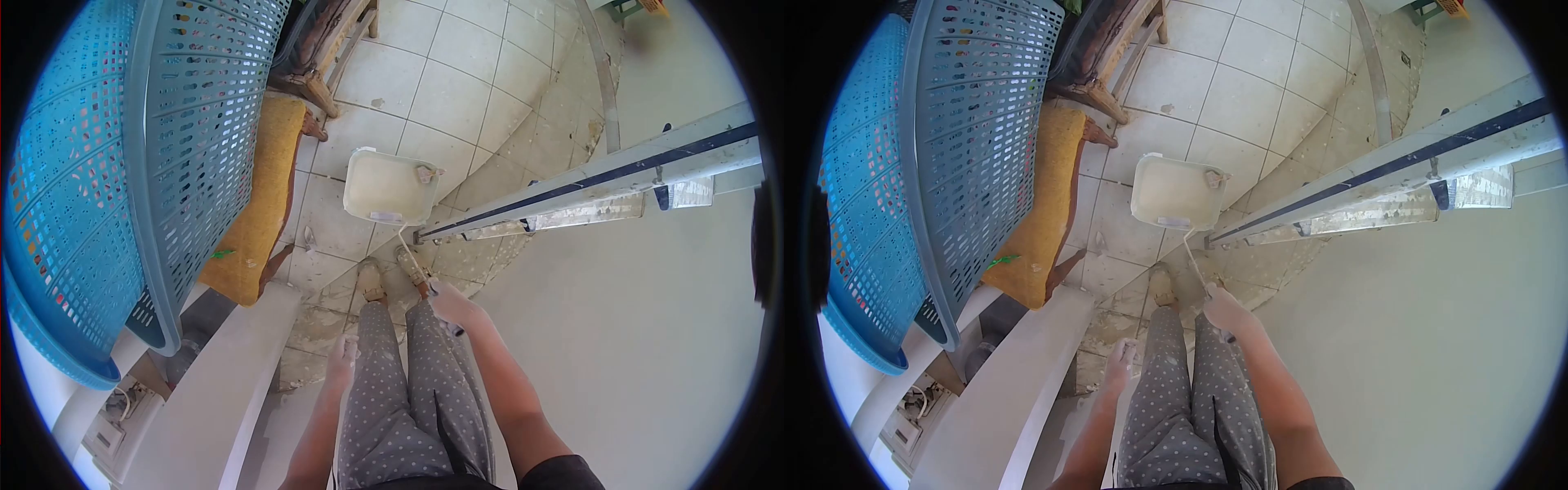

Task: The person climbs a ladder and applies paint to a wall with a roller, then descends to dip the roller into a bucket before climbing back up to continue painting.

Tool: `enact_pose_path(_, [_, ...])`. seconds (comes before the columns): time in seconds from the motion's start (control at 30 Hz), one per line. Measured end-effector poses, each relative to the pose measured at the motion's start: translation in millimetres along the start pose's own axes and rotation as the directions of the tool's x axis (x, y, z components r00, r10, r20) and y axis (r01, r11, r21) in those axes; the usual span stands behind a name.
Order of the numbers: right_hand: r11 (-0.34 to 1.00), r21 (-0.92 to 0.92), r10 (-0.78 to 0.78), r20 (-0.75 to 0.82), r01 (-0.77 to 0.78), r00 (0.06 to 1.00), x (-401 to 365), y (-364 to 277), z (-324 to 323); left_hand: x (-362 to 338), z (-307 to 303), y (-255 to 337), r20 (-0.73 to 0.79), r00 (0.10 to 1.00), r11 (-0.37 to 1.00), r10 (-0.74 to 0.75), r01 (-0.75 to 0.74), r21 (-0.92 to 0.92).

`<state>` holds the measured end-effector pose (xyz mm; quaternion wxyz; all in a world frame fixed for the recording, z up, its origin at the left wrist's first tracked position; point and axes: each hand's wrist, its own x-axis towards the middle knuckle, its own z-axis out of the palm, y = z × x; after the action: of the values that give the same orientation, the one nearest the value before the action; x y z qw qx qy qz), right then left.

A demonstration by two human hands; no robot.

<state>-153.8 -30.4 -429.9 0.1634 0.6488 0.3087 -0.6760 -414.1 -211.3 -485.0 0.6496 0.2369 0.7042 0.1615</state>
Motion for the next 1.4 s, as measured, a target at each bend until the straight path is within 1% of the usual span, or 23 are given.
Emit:
enact_pose_path(0.1, [0.999,0.045,0.007,-0.044,-0.005,0.999,53,8,14,2,-2,-4,-0.008,1.0,1.0,-0.017,0.017,0.016])
enact_pose_path(0.2, [0.993,-0.039,-0.118,-0.107,0.115,0.987,102,42,34,5,-4,-21,0.016,1.0,1.0,0.013,-0.013,0.013])
enact_pose_path(0.27, [0.967,-0.19,-0.185,-0.078,0.167,0.98,96,66,48,-1,-5,-11,0.023,1.0,1.0,-0.009,0.008,0.028])
enact_pose_path(0.33, [0.968,-0.201,-0.17,-0.078,0.151,0.982,63,60,45,-8,-3,5,0.037,0.999,0.998,-0.04,0.039,0.05])
enact_pose_path(0.4, [0.996,-0.055,-0.077,-0.101,0.071,0.992,14,45,38,-15,-5,25,0.056,0.995,0.992,-0.083,0.077,0.097])
enact_pose_path(0.43, [0.968,-0.129,-0.24,-0.211,0.216,0.948,17,66,44,-15,-7,29,0.062,0.997,0.994,-0.037,0.031,0.101])
enact_pose_path(0.47, [0.915,-0.217,-0.394,-0.308,0.339,0.866,31,106,56,-17,-10,29,0.073,0.997,0.994,0.007,-0.015,0.106])
enact_pose_path(0.5, [0.844,-0.316,-0.532,-0.389,0.434,0.752,16,104,54,-21,-9,44,0.089,0.995,0.992,0.05,-0.06,0.111])
enact_pose_path(0.6, [0.967,0.03,-0.238,-0.266,0.254,0.934,-52,99,45,-41,-13,96,0.154,0.986,0.983,0.064,-0.089,0.16])
enact_pose_path(0.7, [0.944,0.244,-0.157,-0.252,0.22,0.955,-110,103,52,-67,-10,159,0.355,0.926,0.991,0.131,-0.123,-0.044])
enact_pose_path(0.77, [0.912,0.322,-0.157,-0.296,0.253,0.942,-124,125,67,-89,4,204,0.509,0.849,0.976,0.145,-0.037,-0.215])
enact_pose_path(0.8, [0.894,0.361,-0.151,-0.316,0.266,0.937,-127,140,78,-117,15,242,0.586,0.769,0.915,0.256,0.002,-0.402])
enact_pose_path(0.83, [0.879,0.365,-0.168,-0.367,0.308,0.915,-125,158,89,-153,27,284,0.629,0.68,0.819,0.376,0.074,-0.569])
enact_pose_path(0.9, [0.852,0.362,-0.193,-0.456,0.379,0.869,-125,191,109,-220,45,341,0.666,0.547,0.751,0.507,0.099,-0.652])
enact_pose_path(0.97, [0.809,0.494,-0.112,-0.403,0.319,0.908,-160,196,111,-282,52,386,0.75,0.199,0.703,0.63,0.264,-0.661])
enact_pose_path(1.0, [0.783,0.553,-0.074,-0.369,0.283,0.927,-178,197,108,-306,65,400,0.703,0.038,0.649,0.71,0.35,-0.675])
enact_pose_path(1.07, [0.742,0.654,0.056,-0.282,0.149,0.958,-204,207,109,-347,74,420,0.68,-0.144,0.647,0.719,0.496,-0.579])
enact_pose_path(1.1, [0.709,0.699,0.114,-0.239,0.09,0.964,-211,214,110,-362,77,425,0.695,-0.145,0.639,0.704,0.558,-0.53])
enact_pose_path(1.13, [0.674,0.725,0.117,-0.297,0.143,0.948,-212,228,117,-377,79,431,0.711,-0.146,0.625,0.688,0.617,-0.479])
enact_pose_path(1.2, [0.623,0.778,0.185,-0.243,0.078,0.952,-217,244,116,-406,91,432,0.675,-0.064,0.483,0.735,0.748,-0.455])
enact_pose_path(1.27, [0.569,0.822,0.229,-0.196,0.032,0.954,-226,252,116,-426,105,430,0.663,-0.081,0.448,0.745,0.797,-0.405])
enact_pose_path(1.37, [0.501,0.862,0.241,-0.224,0.076,0.944,-244,255,113,-447,122,423,0.646,-0.111,0.419,0.755,0.84,-0.345])
enact_pose_path(1.4, [0.499,0.866,0.244,-0.192,0.047,0.95,-242,262,111,-451,127,421,0.638,-0.122,0.419,0.76,0.843,-0.337])
